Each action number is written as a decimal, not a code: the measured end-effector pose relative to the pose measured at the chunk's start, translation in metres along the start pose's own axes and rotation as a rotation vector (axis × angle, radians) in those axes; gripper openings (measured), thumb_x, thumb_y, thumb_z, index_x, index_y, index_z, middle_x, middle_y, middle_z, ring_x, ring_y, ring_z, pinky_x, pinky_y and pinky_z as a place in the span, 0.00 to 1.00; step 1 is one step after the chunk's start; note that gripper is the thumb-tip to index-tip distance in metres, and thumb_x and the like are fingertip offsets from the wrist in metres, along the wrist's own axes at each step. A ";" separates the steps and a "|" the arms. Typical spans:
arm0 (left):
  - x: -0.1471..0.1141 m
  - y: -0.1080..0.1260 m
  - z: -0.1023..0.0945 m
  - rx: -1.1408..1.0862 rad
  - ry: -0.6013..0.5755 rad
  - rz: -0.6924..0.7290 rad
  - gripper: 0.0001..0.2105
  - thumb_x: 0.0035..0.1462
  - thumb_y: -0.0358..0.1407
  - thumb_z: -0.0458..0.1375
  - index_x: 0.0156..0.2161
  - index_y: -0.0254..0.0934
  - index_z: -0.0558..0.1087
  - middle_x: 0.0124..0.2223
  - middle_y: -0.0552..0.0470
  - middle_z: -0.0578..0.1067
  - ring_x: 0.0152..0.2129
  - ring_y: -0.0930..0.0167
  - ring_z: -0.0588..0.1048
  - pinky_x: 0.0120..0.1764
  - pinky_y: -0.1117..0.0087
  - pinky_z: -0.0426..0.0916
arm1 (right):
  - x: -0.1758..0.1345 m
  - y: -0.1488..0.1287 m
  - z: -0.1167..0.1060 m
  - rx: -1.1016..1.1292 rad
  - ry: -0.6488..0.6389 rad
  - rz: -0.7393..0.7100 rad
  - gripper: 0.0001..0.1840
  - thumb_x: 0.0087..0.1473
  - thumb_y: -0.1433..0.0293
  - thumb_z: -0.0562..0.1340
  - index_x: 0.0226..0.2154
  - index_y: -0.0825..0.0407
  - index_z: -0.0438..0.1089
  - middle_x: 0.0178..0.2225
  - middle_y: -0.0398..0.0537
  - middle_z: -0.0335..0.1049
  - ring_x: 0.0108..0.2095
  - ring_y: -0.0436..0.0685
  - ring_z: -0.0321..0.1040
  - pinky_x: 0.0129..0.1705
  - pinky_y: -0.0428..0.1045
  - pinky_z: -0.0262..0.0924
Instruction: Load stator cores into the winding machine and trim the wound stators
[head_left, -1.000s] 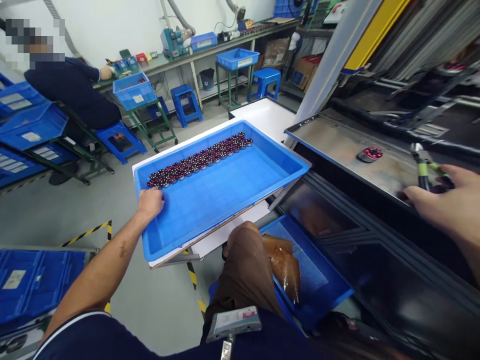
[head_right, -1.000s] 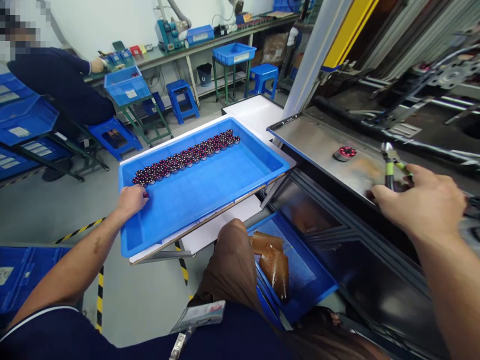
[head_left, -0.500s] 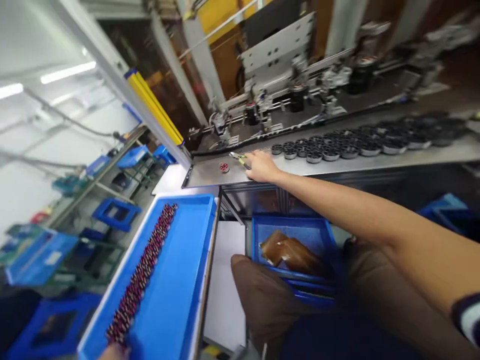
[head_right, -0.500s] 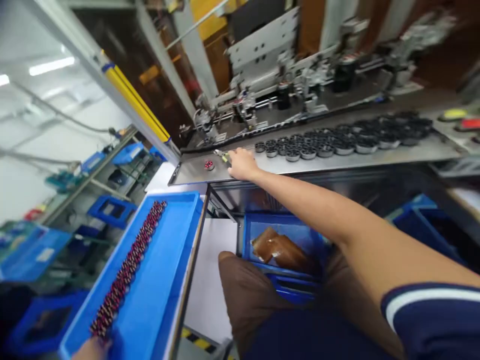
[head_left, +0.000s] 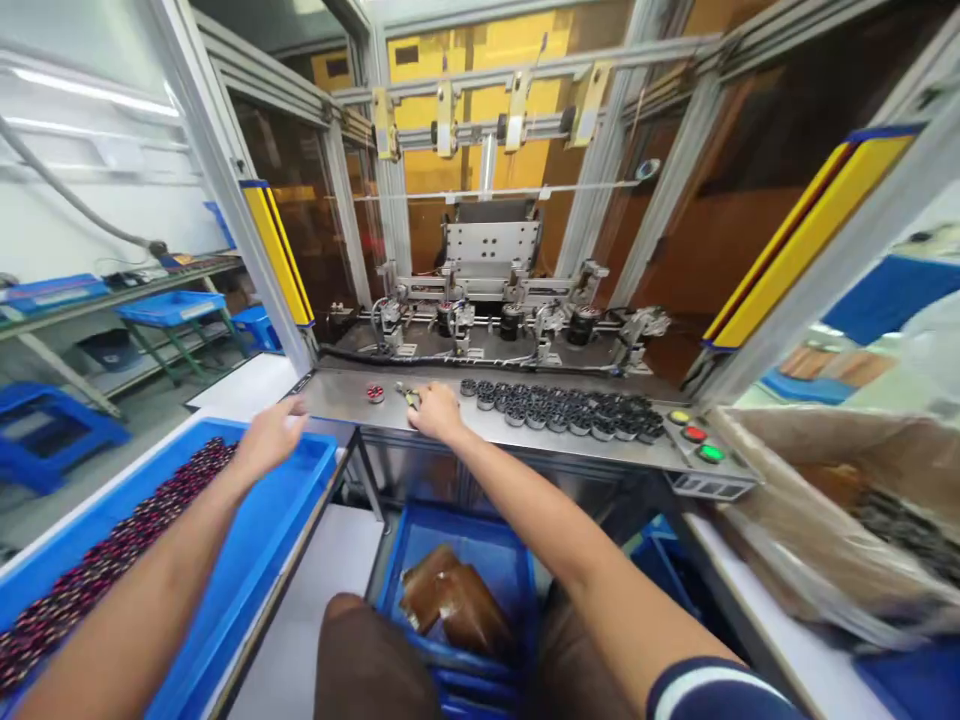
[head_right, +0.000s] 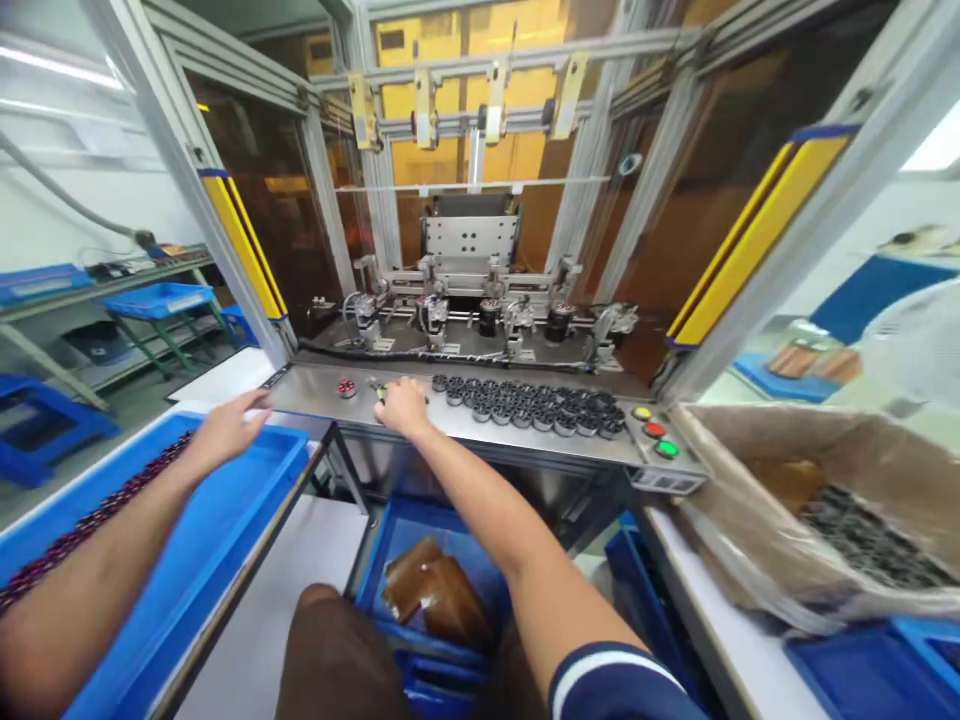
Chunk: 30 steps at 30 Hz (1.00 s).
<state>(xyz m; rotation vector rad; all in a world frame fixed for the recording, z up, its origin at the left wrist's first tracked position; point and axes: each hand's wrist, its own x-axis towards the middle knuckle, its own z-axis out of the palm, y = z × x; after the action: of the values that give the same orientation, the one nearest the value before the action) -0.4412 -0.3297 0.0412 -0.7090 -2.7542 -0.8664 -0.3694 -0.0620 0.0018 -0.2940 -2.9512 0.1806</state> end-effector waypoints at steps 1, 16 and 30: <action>0.023 0.006 0.016 -0.062 -0.031 -0.014 0.24 0.52 0.36 0.56 0.55 0.32 0.70 0.46 0.38 0.81 0.49 0.55 0.78 0.54 0.52 0.68 | 0.002 0.000 0.003 0.027 0.001 0.004 0.20 0.63 0.59 0.61 0.53 0.54 0.68 0.55 0.53 0.68 0.53 0.60 0.68 0.55 0.61 0.65; 0.076 0.027 0.089 -0.617 -0.156 0.064 0.40 0.40 0.39 0.69 0.59 0.28 0.63 0.48 0.34 0.80 0.43 0.58 0.80 0.51 0.51 0.73 | 0.008 0.004 0.010 0.354 0.086 0.003 0.20 0.55 0.66 0.61 0.47 0.61 0.74 0.51 0.68 0.70 0.55 0.70 0.62 0.57 0.60 0.55; -0.158 0.106 0.056 -0.512 0.504 0.661 0.45 0.45 0.25 0.72 0.66 0.47 0.59 0.48 0.49 0.80 0.43 0.67 0.81 0.44 0.64 0.78 | -0.175 -0.008 -0.034 1.589 -0.151 -0.174 0.24 0.51 0.48 0.66 0.30 0.54 0.69 0.21 0.38 0.64 0.21 0.46 0.58 0.25 0.44 0.56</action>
<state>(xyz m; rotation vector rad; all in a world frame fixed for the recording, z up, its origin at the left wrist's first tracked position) -0.2529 -0.2825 0.0015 -1.1853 -1.6938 -1.3436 -0.1954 -0.1020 0.0091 0.2207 -1.9830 2.2500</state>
